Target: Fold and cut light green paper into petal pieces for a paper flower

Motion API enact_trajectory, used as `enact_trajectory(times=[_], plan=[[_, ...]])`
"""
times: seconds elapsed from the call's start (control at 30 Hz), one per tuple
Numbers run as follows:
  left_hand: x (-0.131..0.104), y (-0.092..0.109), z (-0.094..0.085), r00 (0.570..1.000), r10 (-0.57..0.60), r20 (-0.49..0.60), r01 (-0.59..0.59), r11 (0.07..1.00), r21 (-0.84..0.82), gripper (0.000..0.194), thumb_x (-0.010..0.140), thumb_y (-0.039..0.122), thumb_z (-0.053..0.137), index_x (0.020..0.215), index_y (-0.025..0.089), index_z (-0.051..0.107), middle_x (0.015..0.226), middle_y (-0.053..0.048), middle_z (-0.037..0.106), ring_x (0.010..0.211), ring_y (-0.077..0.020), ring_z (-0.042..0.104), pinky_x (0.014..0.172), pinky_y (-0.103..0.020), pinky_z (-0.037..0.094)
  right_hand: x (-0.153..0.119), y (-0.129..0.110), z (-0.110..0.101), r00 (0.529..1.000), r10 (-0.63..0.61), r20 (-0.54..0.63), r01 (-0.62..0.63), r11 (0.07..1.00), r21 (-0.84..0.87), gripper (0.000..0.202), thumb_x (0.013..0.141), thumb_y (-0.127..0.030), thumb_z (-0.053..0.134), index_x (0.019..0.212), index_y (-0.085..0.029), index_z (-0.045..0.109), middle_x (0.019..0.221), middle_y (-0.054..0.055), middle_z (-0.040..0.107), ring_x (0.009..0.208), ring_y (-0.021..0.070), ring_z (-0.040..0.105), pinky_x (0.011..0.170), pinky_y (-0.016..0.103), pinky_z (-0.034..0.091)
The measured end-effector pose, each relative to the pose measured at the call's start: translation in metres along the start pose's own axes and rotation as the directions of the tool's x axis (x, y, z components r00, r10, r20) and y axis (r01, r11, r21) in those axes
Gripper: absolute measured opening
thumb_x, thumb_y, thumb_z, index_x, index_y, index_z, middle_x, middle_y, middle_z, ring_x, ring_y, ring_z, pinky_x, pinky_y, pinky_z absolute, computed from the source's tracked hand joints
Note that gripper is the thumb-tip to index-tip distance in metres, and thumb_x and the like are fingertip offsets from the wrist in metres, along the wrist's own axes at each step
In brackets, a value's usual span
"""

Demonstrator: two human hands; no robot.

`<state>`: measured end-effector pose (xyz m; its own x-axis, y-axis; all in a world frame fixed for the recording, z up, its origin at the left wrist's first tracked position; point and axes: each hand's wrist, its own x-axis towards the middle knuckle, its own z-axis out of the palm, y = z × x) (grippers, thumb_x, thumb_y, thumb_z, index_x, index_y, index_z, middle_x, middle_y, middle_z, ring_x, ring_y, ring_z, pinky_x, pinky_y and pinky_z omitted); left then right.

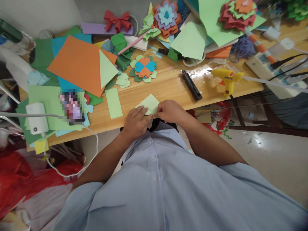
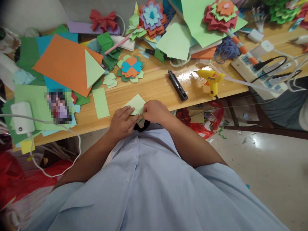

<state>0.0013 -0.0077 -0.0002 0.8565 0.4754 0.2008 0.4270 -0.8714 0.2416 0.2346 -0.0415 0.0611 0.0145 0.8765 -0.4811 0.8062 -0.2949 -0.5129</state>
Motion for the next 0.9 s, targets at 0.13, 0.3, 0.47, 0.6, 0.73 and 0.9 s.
enact_trajectory(times=[0.13, 0.3, 0.47, 0.6, 0.73, 0.9], plan=[[-0.0013, 0.0006, 0.0013, 1.0, 0.029, 0.003, -0.029, 1.0, -0.007, 0.033, 0.102, 0.027, 0.06, 0.134, 0.03, 0.07, 0.151, -0.012, 0.065, 0.149, -0.033, 0.051, 0.117, -0.054, 0.041, -0.0005, -0.0006, -0.0002, 1.0, 0.0, -0.002, 0.0, 1.0, 0.014, 0.013, 0.087, -0.026, 0.069, 0.081, -0.021, 0.08, 0.063, 0.003, 0.072, 0.069, 0.0185, 0.07, 0.067, 0.027, 0.045], [-0.0041, -0.0023, 0.0045, 0.997, 0.069, -0.023, -0.069, 0.998, 0.017, 0.035, 0.101, 0.028, 0.063, 0.136, 0.031, 0.07, 0.15, -0.012, 0.065, 0.149, -0.0349, 0.052, 0.116, -0.053, 0.042, 0.0002, -0.0003, -0.0001, 1.0, -0.003, -0.004, 0.003, 1.0, 0.018, 0.014, 0.086, -0.027, 0.069, 0.081, -0.02, 0.08, 0.063, 0.003, 0.072, 0.069, 0.0187, 0.069, 0.066, 0.027, 0.045], [-0.0044, -0.0026, 0.0047, 0.999, 0.049, -0.006, -0.049, 0.999, 0.01, 0.036, 0.101, 0.029, 0.063, 0.136, 0.032, 0.07, 0.151, -0.013, 0.065, 0.15, -0.0348, 0.05, 0.117, -0.054, 0.041, 0.001, 0.0, -0.0007, 1.0, -0.013, 0.001, 0.013, 1.0, 0.0, 0.014, 0.086, -0.025, 0.068, 0.082, -0.02, 0.08, 0.064, 0.004, 0.073, 0.071, 0.0193, 0.07, 0.069, 0.028, 0.046], [-0.0038, -0.0021, 0.0049, 0.998, 0.064, -0.02, -0.063, 0.998, 0.022, 0.034, 0.101, 0.029, 0.063, 0.135, 0.029, 0.07, 0.15, -0.013, 0.065, 0.15, -0.0345, 0.05, 0.117, -0.053, 0.041, 0.0008, -0.0006, -0.0006, 1.0, -0.009, 0.004, 0.009, 1.0, 0.0, 0.014, 0.086, -0.025, 0.068, 0.083, -0.02, 0.081, 0.065, 0.004, 0.074, 0.071, 0.0189, 0.07, 0.069, 0.027, 0.046], [-0.0031, -0.001, 0.0047, 0.998, 0.057, -0.005, -0.057, 0.997, 0.046, 0.035, 0.101, 0.029, 0.062, 0.135, 0.029, 0.07, 0.151, -0.013, 0.064, 0.15, -0.0337, 0.049, 0.117, -0.052, 0.041, 0.0011, 0.0001, -0.0002, 1.0, -0.011, 0.0, 0.011, 1.0, 0.008, 0.014, 0.085, -0.025, 0.068, 0.081, -0.02, 0.08, 0.064, 0.002, 0.073, 0.069, 0.0178, 0.069, 0.068, 0.026, 0.045], [-0.0024, 0.0008, 0.0029, 0.996, 0.083, -0.033, -0.08, 0.994, 0.074, 0.033, 0.101, 0.028, 0.062, 0.133, 0.027, 0.07, 0.149, -0.013, 0.065, 0.147, -0.0352, 0.052, 0.115, -0.053, 0.043, 0.0009, 0.0009, -0.001, 1.0, -0.009, 0.003, 0.009, 1.0, 0.012, 0.013, 0.084, -0.026, 0.068, 0.078, -0.02, 0.079, 0.06, 0.001, 0.071, 0.066, 0.017, 0.067, 0.064, 0.026, 0.042]])
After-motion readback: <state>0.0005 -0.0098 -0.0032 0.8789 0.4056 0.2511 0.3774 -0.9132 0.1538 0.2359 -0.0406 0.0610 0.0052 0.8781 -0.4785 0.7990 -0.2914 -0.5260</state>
